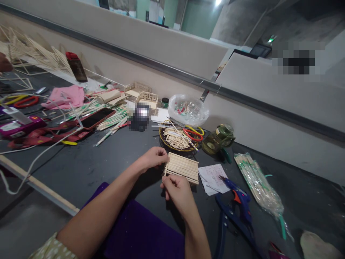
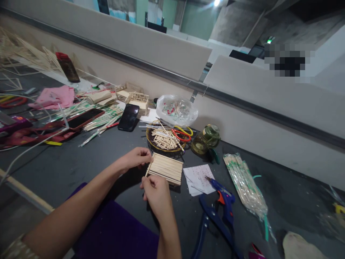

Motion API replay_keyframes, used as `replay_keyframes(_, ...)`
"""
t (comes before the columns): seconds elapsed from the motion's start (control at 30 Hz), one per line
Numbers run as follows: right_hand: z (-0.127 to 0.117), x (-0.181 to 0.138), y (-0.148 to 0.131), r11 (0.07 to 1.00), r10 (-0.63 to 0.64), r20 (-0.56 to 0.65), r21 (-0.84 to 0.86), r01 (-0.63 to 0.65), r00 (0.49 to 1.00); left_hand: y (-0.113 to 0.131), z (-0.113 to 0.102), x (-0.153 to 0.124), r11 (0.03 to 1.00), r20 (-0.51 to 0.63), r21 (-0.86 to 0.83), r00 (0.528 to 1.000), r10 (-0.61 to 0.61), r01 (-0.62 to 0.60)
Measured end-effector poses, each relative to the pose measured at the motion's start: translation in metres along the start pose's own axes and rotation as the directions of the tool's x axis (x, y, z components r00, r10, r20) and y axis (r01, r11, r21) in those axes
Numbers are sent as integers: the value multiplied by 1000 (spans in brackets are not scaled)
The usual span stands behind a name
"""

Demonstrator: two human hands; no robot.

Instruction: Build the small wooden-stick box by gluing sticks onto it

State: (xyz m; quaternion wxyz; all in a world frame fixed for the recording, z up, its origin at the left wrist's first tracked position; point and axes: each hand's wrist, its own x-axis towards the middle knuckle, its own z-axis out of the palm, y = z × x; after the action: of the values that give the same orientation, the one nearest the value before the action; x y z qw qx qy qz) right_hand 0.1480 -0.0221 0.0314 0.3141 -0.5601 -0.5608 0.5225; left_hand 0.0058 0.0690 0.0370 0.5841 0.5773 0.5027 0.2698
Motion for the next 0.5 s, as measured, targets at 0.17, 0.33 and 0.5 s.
replay_keyframes(0.17, -1, 1, 1, 1000, -7, 0, 3, 7, 1000, 1, -2, -1, 999, 22, 4, 999, -44, 44)
replay_keyframes(0.33, -2, 2, 3, 1000, -28, -14, 3, 28, 1000, 1, -3, -3, 998, 74, -22, 996, -56, 58)
replay_keyframes(0.5, -2, 3, 4, 999, -46, -33, -3, 46, 998, -1, -3, -1, 997, 68, -39, 996, -65, 68)
